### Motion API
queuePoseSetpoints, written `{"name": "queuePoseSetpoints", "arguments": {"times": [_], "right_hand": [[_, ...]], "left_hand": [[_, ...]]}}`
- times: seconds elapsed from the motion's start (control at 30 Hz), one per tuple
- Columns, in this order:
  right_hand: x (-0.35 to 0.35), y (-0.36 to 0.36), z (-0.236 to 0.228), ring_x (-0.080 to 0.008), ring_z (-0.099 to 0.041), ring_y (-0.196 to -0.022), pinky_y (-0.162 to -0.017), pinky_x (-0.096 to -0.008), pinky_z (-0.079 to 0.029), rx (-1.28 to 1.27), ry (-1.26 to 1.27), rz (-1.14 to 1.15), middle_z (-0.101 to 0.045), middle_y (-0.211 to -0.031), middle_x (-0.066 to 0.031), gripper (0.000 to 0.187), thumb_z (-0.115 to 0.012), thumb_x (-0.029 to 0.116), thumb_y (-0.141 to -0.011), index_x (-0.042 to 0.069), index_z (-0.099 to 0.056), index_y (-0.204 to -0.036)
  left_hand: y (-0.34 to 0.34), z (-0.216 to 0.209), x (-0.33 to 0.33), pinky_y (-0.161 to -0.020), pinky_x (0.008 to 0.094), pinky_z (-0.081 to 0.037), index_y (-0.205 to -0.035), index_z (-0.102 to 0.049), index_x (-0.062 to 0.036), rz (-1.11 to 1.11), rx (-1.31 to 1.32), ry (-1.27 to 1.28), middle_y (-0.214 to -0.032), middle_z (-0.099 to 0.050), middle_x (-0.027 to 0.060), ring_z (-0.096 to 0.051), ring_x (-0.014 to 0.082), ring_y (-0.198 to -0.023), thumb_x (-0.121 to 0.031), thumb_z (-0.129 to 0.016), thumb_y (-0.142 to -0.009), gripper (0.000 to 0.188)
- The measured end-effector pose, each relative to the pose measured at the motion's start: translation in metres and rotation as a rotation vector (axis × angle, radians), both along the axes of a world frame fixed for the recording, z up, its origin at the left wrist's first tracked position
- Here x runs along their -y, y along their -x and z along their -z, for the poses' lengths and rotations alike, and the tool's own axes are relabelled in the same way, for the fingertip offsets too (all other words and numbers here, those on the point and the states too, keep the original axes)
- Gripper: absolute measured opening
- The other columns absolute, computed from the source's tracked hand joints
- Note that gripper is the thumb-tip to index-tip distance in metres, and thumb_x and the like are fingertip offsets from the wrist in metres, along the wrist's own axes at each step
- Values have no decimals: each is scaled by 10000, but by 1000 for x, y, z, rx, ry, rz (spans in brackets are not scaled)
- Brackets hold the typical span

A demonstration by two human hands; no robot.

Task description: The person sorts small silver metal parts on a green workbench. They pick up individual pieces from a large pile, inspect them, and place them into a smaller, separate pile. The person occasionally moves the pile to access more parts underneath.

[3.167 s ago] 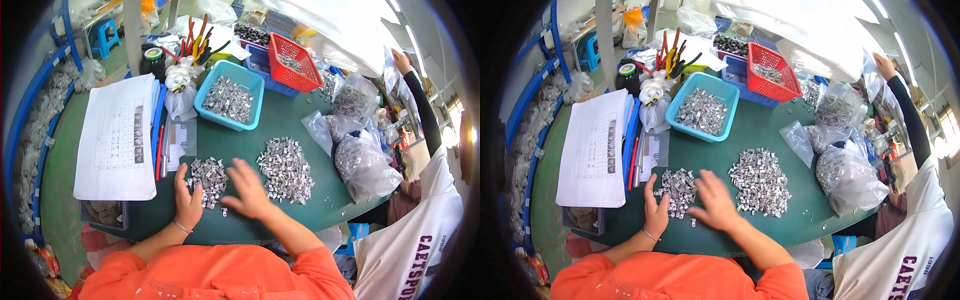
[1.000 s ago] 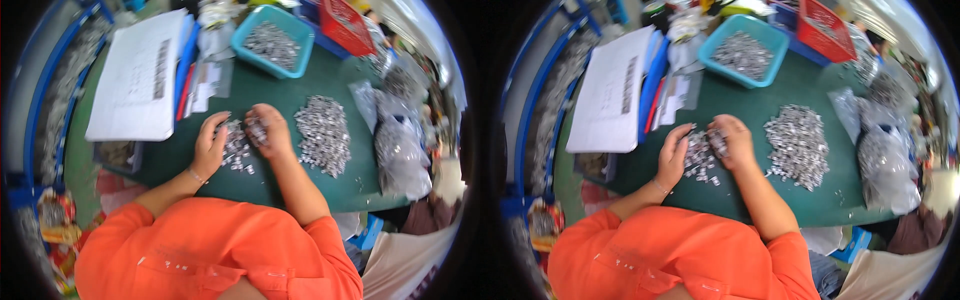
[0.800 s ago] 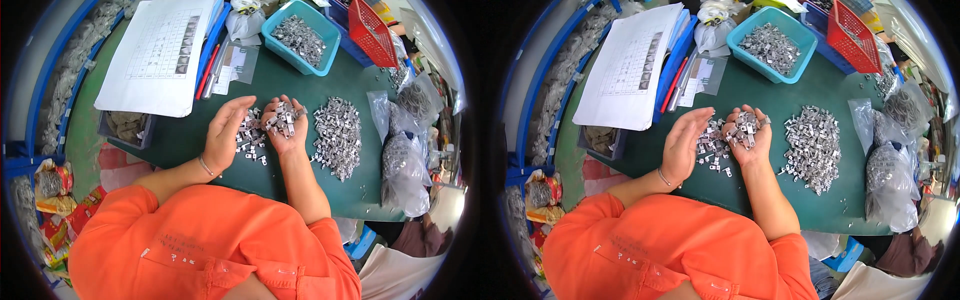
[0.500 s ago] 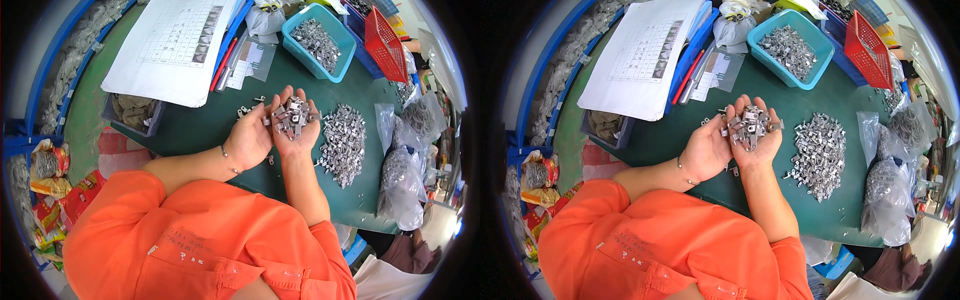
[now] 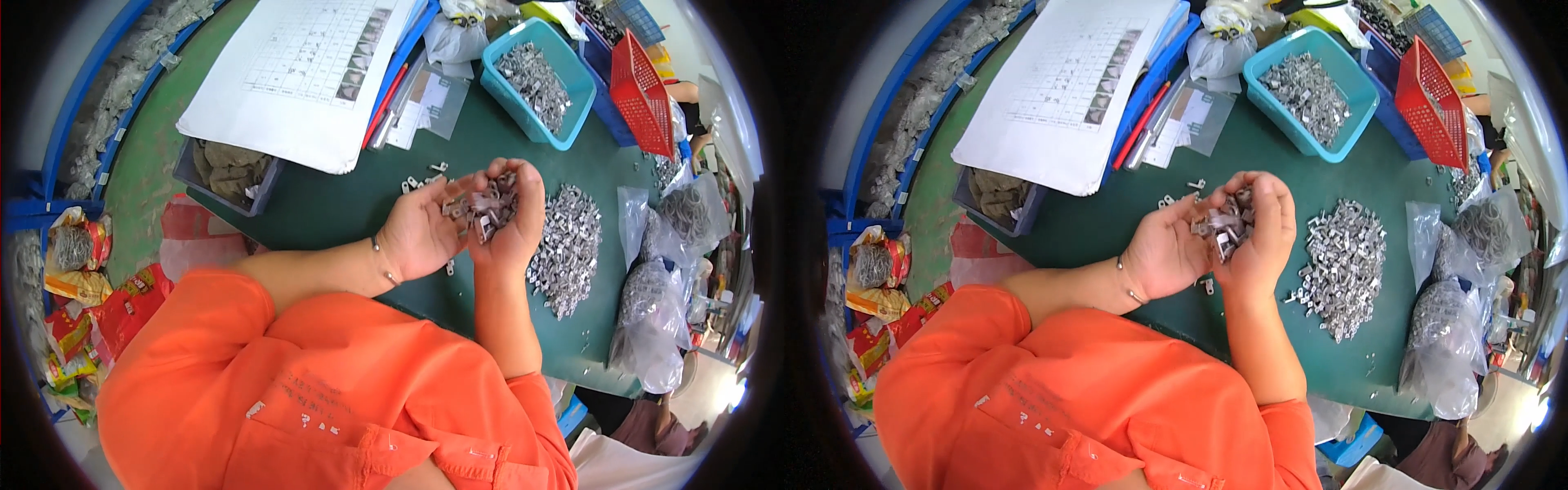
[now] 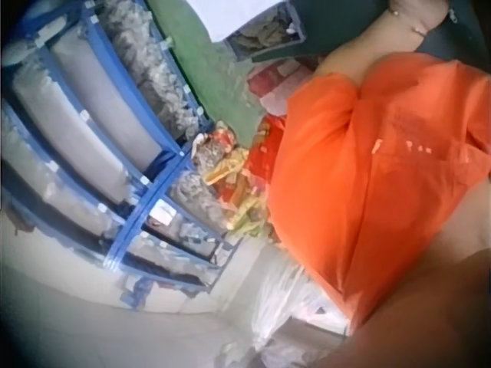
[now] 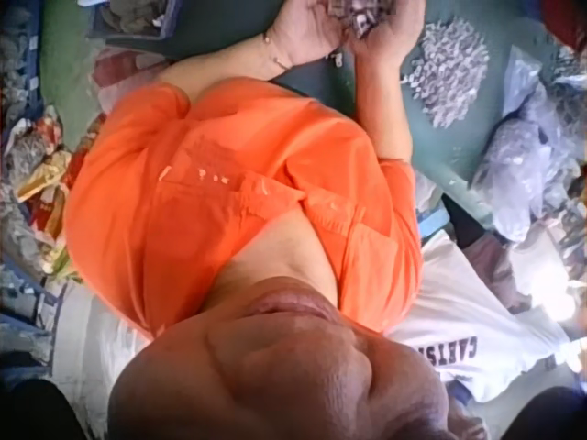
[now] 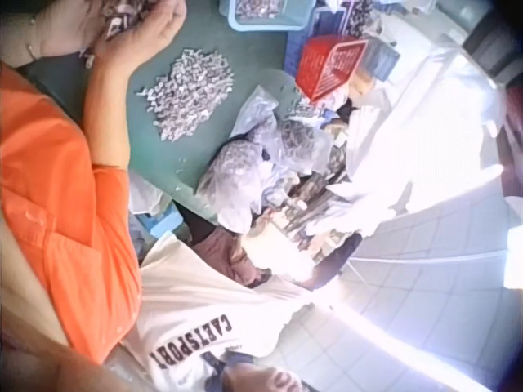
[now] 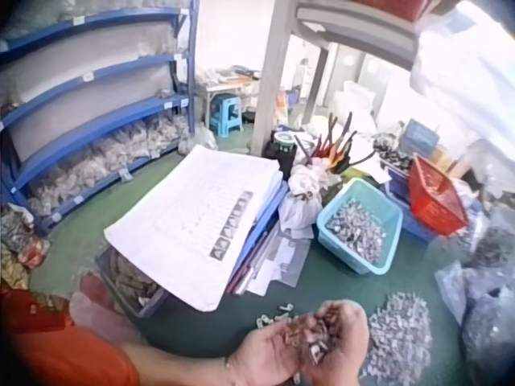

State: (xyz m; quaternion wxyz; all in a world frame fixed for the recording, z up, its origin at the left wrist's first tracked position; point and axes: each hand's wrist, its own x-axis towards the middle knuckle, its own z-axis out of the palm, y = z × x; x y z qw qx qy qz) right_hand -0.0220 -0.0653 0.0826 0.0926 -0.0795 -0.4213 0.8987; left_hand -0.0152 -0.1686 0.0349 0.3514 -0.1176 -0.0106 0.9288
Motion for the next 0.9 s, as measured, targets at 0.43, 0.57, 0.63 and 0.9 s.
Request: {"name": "queuePoseSetpoints", "arguments": {"times": [0.43, 0.57, 0.63, 0.9], "right_hand": [[-2, 5, -16, -187, -545, -594, -461, -234, -416, -272, -146, 11, -548, -783, -106, 77, -534, 88, -911, 26, -531, -958], [-12, 7, -23, -196, -541, -573, -416, -246, -395, -351, -125, 7, -548, -775, -124, 98, -496, 101, -924, 27, -525, -981], [-10, 5, -24, -197, -542, -574, -414, -245, -393, -370, -107, 18, -548, -780, -128, 103, -486, 98, -927, 28, -522, -993], [-5, -5, -15, -233, -570, -691, -615, -336, -492, -342, -151, -11, -558, -810, -136, 158, -459, 39, -912, 19, -512, -1060]], "left_hand": [[2, -4, 4, -922, 476, -452, -1188, -565, -127, 89, 36, 10, -1153, -604, 90, -566, 241, -1086, -300, -387, -981, 324], [2, 3, 7, -950, 515, -431, -1190, -556, -126, 100, 65, -69, -1223, -575, 115, -547, 269, -1136, -317, -379, -985, 332], [2, 7, 6, -949, 519, -431, -1186, -554, -128, 95, 93, -86, -1236, -571, 109, -543, 270, -1147, -321, -372, -988, 332], [2, 17, 6, -885, 492, -467, -1181, -558, -154, 104, 52, -153, -1192, -588, 88, -562, 262, -1107, -323, -373, -989, 316]]}}
